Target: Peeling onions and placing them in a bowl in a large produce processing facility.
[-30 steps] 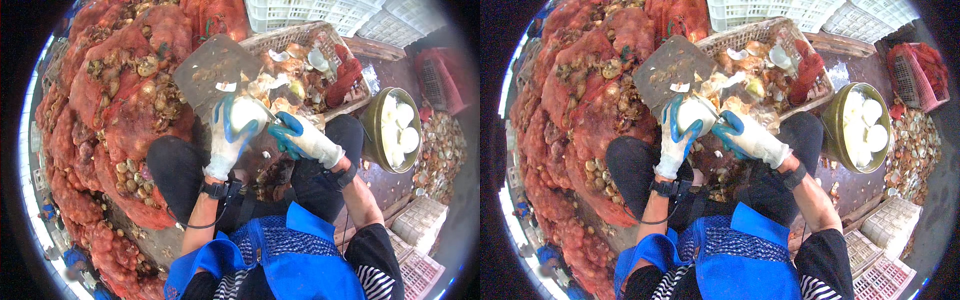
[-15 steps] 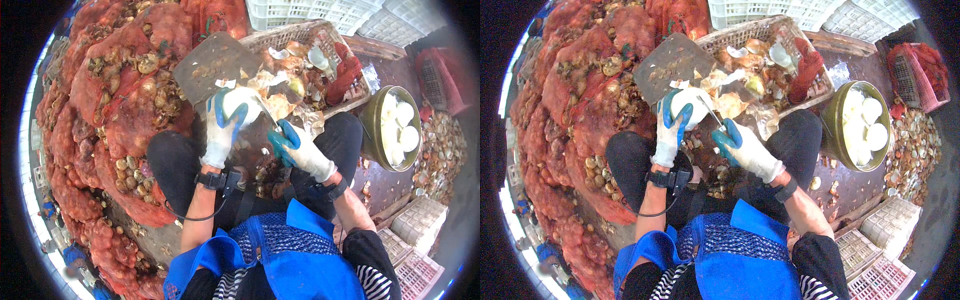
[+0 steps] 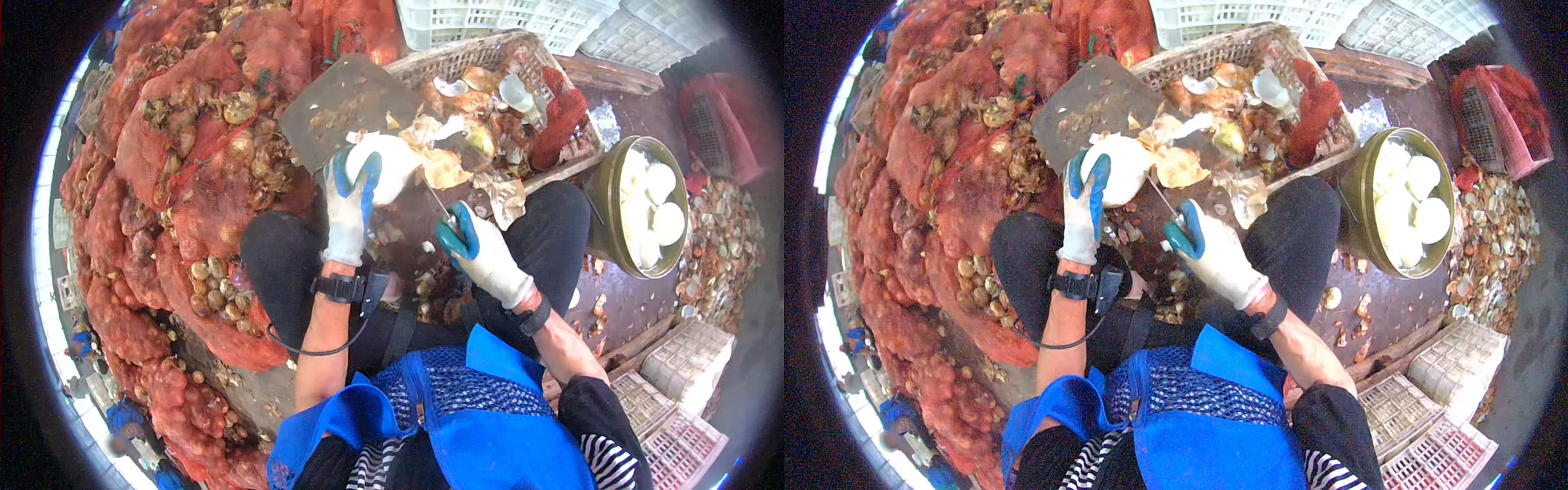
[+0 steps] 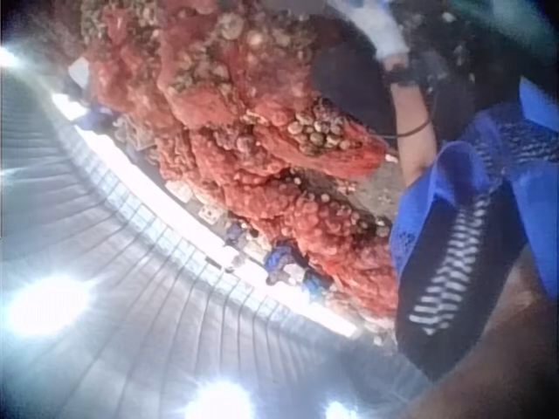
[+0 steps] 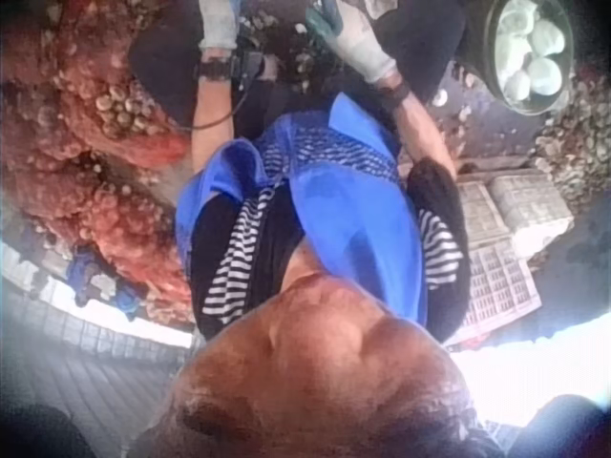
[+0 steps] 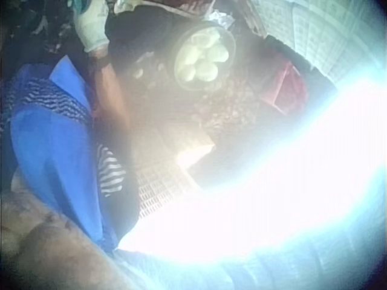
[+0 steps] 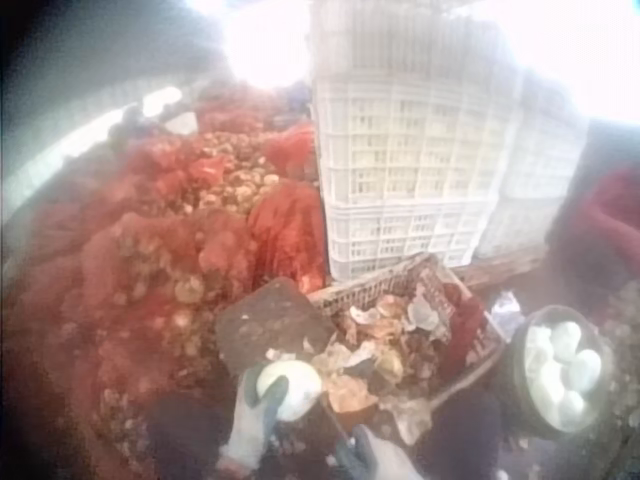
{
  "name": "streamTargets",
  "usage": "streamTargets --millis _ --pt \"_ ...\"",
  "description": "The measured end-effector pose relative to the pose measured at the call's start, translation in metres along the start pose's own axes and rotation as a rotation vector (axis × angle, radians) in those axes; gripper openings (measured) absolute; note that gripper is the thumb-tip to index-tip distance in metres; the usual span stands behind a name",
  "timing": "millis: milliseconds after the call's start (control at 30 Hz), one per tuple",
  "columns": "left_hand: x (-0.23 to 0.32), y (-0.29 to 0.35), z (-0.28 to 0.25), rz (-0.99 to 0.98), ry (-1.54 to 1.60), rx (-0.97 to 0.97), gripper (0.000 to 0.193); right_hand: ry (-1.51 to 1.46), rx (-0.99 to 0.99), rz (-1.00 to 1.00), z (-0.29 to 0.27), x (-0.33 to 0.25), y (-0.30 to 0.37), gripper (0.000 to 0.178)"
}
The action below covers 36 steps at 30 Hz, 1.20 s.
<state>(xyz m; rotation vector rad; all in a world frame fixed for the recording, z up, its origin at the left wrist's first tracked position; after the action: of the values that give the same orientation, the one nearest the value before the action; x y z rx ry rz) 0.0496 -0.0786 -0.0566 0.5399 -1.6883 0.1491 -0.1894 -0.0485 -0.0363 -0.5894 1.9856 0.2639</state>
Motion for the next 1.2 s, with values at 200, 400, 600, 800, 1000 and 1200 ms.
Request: streamTargets --millis 200,400,600,800,1000,1200 --pt "-0.004 -0.003 0.002 -0.087 0.151 -0.037 0.044 0.231 0.000 -0.110 -0.001 -0.002 -0.015 0.028" --pt "-0.015 -0.011 -0.006 -0.064 0.133 -0.019 0.042 0.229 -0.004 -0.087 0.009 0.014 -0.019 0.033" --pt "-0.004 -0.006 0.003 -0.073 0.091 0.015 0.043 0.283 0.035 -0.138 0.008 0.022 -0.023 0.035" --pt "-0.018 -0.010 -0.010 -0.069 0.129 0.036 0.043 0.271 -0.081 -0.057 0.012 0.006 -0.017 0.038" --pt "-0.014 -0.014 -0.004 -0.090 0.055 0.043 0.045 0.264 -0.131 0.018 0.009 0.003 -0.028 0.045" --pt "-0.027 -0.023 -0.004 -0.106 0.044 0.062 0.046 0.276 -0.007 -0.093 0.012 0.028 -0.030 0.042"
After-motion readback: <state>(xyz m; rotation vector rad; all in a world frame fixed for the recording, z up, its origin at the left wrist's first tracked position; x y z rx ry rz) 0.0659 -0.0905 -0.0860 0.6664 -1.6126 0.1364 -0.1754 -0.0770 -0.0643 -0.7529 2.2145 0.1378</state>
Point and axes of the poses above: each hand's wrist, its own y-axis away from the middle knuckle, its own z-axis out of the palm, x = y × z, the point moved 7 cm from there along -y, towards the middle knuckle, and after that the axes turned 14 degrees about -z, right-handed, at the moved point
